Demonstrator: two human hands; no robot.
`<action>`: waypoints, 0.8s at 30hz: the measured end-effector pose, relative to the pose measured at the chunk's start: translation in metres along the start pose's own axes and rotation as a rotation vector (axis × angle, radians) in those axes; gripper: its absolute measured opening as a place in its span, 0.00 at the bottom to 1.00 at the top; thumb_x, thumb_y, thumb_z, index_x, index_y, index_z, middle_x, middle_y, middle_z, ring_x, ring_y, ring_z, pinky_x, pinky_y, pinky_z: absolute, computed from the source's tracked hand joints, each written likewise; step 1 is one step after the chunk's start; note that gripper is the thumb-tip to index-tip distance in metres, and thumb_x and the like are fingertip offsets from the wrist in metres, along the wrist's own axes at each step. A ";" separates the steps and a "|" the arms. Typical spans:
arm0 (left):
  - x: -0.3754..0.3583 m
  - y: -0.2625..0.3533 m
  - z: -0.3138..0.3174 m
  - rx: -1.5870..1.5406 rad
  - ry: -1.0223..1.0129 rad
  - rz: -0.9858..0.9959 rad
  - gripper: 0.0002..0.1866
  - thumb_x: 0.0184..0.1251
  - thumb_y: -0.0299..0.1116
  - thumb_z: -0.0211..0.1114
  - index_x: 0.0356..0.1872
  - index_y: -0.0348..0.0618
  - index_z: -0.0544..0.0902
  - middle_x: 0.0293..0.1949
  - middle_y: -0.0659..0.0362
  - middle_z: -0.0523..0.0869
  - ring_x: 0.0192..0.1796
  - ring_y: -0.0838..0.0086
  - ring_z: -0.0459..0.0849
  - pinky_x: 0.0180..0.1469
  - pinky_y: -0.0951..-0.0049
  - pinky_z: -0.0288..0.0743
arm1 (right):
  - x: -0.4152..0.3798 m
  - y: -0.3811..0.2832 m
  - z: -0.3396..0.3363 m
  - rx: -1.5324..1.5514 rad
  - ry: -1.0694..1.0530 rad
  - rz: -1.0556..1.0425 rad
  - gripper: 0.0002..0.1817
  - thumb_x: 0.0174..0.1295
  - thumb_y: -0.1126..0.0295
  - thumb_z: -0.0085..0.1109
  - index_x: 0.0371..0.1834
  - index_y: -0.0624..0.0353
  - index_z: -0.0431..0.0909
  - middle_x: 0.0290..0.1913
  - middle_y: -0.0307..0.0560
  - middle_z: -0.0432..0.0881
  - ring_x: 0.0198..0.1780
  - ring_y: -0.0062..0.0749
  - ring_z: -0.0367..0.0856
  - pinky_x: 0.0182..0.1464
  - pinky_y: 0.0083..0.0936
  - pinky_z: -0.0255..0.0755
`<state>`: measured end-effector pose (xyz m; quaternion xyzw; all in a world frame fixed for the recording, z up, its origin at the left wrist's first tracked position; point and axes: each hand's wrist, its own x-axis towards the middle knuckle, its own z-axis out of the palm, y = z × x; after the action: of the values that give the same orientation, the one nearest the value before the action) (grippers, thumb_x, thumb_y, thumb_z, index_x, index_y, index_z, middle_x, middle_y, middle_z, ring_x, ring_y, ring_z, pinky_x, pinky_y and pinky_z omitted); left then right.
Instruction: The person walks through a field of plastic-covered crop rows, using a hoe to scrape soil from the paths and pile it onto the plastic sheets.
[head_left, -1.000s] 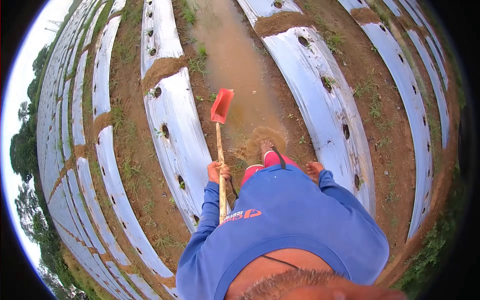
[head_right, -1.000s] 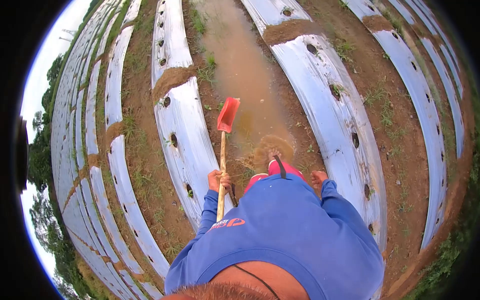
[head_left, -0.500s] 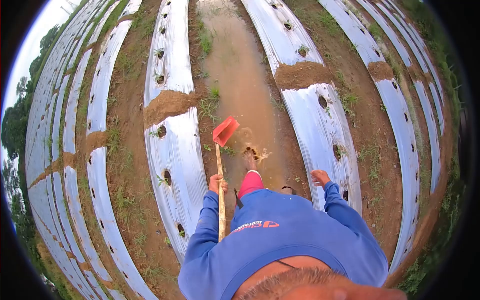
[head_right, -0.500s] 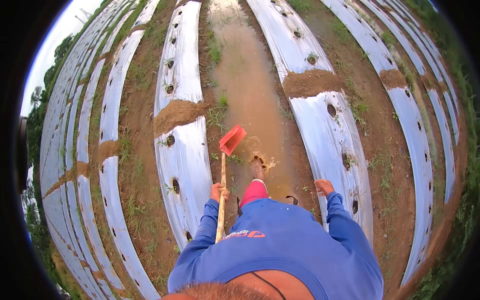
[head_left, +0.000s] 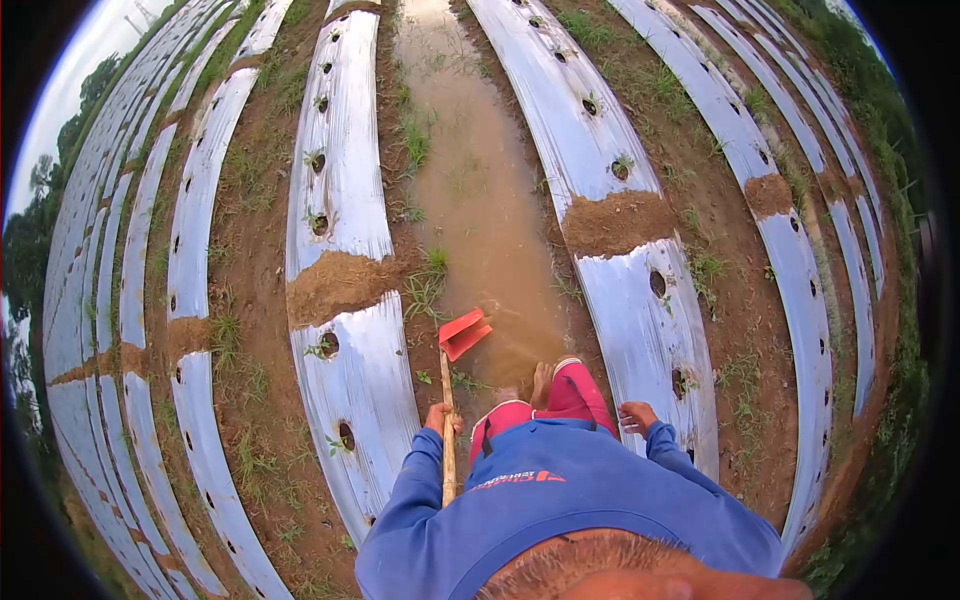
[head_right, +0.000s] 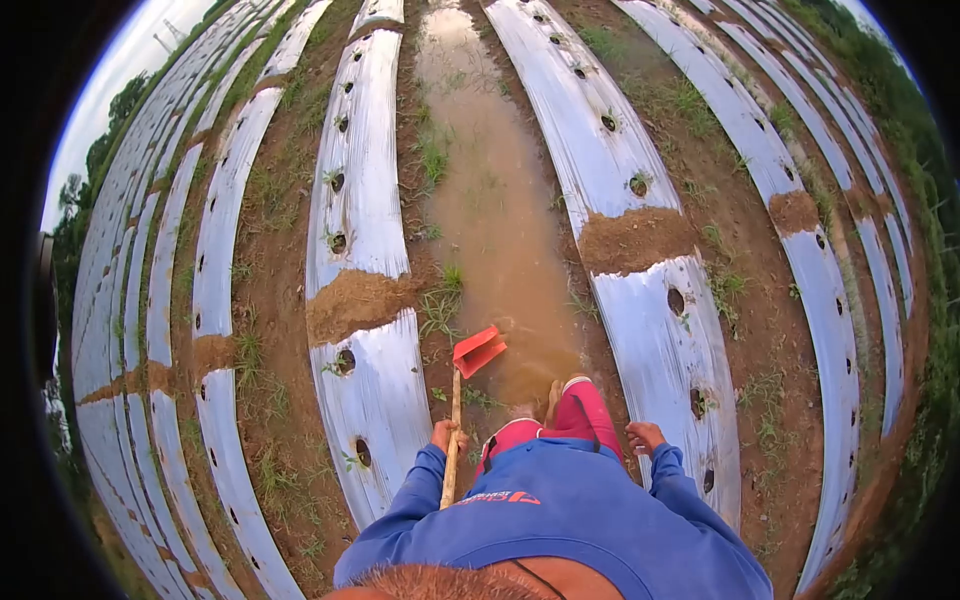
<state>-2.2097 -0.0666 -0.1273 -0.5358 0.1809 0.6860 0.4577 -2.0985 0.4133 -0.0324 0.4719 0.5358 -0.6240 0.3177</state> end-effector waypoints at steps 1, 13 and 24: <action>-0.001 0.005 0.005 0.000 -0.024 -0.030 0.13 0.40 0.40 0.48 0.20 0.42 0.59 0.15 0.58 0.64 0.14 0.74 0.62 0.13 0.79 0.59 | 0.005 -0.010 0.003 0.002 -0.013 0.005 0.16 0.48 0.56 0.55 0.33 0.55 0.73 0.25 0.35 0.70 0.23 0.23 0.68 0.27 0.28 0.64; 0.034 0.020 0.074 0.039 0.136 0.011 0.13 0.42 0.43 0.48 0.18 0.45 0.59 0.12 0.62 0.60 0.10 0.79 0.58 0.09 0.82 0.52 | 0.093 -0.081 -0.025 0.027 -0.027 0.104 0.13 0.50 0.57 0.54 0.34 0.53 0.72 0.23 0.35 0.70 0.22 0.22 0.69 0.26 0.25 0.65; 0.035 0.112 0.184 0.201 0.396 0.285 0.14 0.47 0.46 0.49 0.26 0.48 0.63 0.11 0.62 0.63 0.10 0.80 0.59 0.09 0.80 0.55 | 0.128 -0.163 -0.060 -0.058 -0.047 0.099 0.19 0.48 0.51 0.55 0.37 0.51 0.73 0.30 0.35 0.72 0.31 0.26 0.71 0.32 0.28 0.65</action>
<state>-2.4071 0.0267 -0.1200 -0.5807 0.4079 0.6039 0.3629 -2.2760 0.5222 -0.0895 0.4737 0.5222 -0.6024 0.3742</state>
